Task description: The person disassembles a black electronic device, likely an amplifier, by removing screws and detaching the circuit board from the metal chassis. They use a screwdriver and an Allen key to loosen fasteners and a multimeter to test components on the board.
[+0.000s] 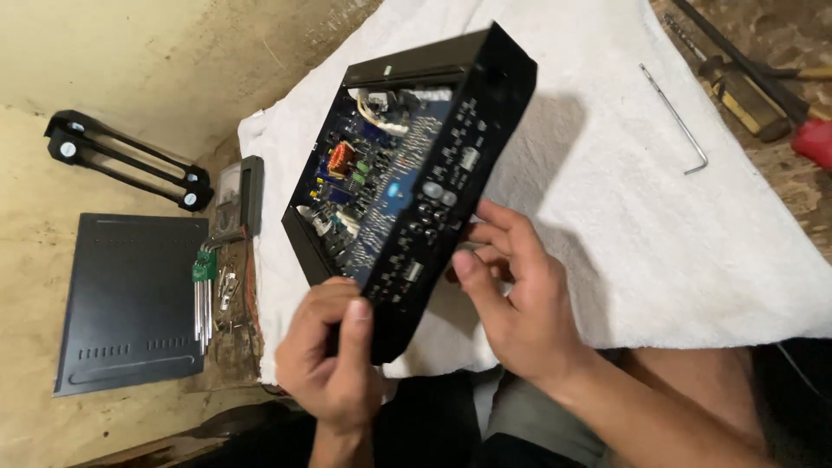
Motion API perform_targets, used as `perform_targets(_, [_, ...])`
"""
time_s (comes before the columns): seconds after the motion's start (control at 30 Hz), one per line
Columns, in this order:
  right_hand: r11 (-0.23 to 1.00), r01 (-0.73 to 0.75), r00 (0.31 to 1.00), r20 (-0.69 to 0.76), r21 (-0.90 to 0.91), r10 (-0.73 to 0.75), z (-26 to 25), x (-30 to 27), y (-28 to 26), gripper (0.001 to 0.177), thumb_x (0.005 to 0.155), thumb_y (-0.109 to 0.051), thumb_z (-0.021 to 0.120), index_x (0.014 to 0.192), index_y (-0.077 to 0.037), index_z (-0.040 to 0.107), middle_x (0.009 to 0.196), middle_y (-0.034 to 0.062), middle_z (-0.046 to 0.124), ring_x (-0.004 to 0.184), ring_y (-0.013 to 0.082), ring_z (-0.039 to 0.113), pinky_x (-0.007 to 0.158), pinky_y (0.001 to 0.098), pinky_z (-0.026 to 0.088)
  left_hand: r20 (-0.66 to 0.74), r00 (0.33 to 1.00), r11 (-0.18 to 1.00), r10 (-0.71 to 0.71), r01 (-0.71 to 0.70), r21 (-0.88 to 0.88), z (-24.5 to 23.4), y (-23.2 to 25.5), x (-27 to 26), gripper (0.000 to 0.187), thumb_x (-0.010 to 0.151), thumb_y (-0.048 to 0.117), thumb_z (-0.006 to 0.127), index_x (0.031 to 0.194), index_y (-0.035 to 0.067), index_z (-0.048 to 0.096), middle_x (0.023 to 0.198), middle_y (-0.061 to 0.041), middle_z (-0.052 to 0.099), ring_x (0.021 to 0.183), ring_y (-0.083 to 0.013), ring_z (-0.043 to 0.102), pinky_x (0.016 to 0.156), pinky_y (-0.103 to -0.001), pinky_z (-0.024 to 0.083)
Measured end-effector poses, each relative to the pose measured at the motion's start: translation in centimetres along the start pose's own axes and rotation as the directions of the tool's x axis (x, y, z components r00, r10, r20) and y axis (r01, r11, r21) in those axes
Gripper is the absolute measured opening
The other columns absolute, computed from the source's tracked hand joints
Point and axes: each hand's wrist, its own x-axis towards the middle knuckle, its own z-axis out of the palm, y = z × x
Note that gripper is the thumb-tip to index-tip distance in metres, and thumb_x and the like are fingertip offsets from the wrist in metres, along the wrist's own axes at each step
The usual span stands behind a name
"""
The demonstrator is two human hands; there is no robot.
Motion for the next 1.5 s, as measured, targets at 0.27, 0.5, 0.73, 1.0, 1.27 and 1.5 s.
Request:
perform_targets(0.27, [0.581,-0.376,0.868,-0.054,-0.722,0.494,-3.2,2.3,-1.8,0.042,0.079,-0.045,0.039,0.065,-0.008,0.05,0.053,0.0049,0.062,0.057,0.0207,0.062,0.058,0.0303,0.04,0.121,0.965,0.972,0.234,-0.233,-0.021,2.8,-1.0,-3.3,0.012,0.077,0.005,0.048,0.066,-0.001,0.05,0.063,-0.011,0.051,0.055,-0.0232,0.047,0.062,-0.034,0.042])
perform_targets(0.5, [0.475,-0.515,0.791,-0.183,-0.714,0.583,-1.5,2.4,-3.0,0.045,0.082,-0.04,0.047,0.056,-0.003,0.044,0.05,0.01,0.057,0.047,0.0186,0.059,0.053,0.027,0.038,0.075,0.946,0.947,0.317,-0.311,-0.077,3.0,-1.9,-4.0,0.013,0.078,0.001,0.048,0.066,-0.003,0.049,0.063,-0.013,0.049,0.057,-0.0238,0.046,0.055,-0.034,0.038])
perform_targets(0.73, [0.717,-0.624,0.781,-0.232,-0.31,0.579,-2.5,2.1,0.9,0.025,0.086,-0.017,0.046,0.079,0.007,0.044,0.055,0.026,0.052,0.041,0.0286,0.047,0.039,0.0335,0.037,0.064,0.952,0.952,0.299,-0.293,-0.087,3.5,-3.3,-5.1,0.018,0.083,0.005,0.045,0.066,-0.001,0.045,0.063,-0.012,0.044,0.056,-0.0245,0.041,0.06,-0.036,0.038])
perform_targets(1.0, [0.81,-0.555,0.831,-0.16,-0.189,0.533,-4.0,1.6,2.8,0.028,0.083,-0.02,0.049,0.069,0.0,0.036,0.042,0.0225,0.04,0.034,0.0276,0.04,0.037,0.0346,0.033,0.078,0.958,0.952,0.276,-0.262,-0.156,3.0,-3.8,-5.4,0.021,0.087,0.004,0.045,0.067,-0.003,0.048,0.065,-0.014,0.043,0.058,-0.0235,0.041,0.06,-0.036,0.038])
perform_targets(1.27, [0.86,-0.508,0.846,-0.205,-0.035,0.492,-3.5,1.7,3.5,0.016,0.075,-0.009,0.055,0.07,-0.002,0.042,0.04,0.0065,0.033,0.03,0.0142,0.032,0.03,0.0252,0.025,0.059,0.966,0.931,0.253,-0.226,-0.287,2.3,-4.1,-4.9,0.037,0.094,0.021,0.025,0.068,-0.001,0.04,0.064,-0.014,0.037,0.057,-0.027,0.037,0.06,-0.038,0.036])
perform_targets(1.5, [0.876,-0.482,0.854,-0.23,-0.009,0.467,-4.0,1.2,4.7,0.021,0.08,-0.013,0.052,0.069,-0.003,0.037,0.038,0.0115,0.031,0.03,0.0182,0.032,0.032,0.0277,0.022,0.244,0.956,0.981,-0.163,0.182,-0.06,-2.2,-9.3,2.9,0.034,0.08,0.03,0.039,0.102,0.006,0.047,0.091,-0.01,0.056,0.08,-0.0212,0.056,0.065,-0.036,0.047])
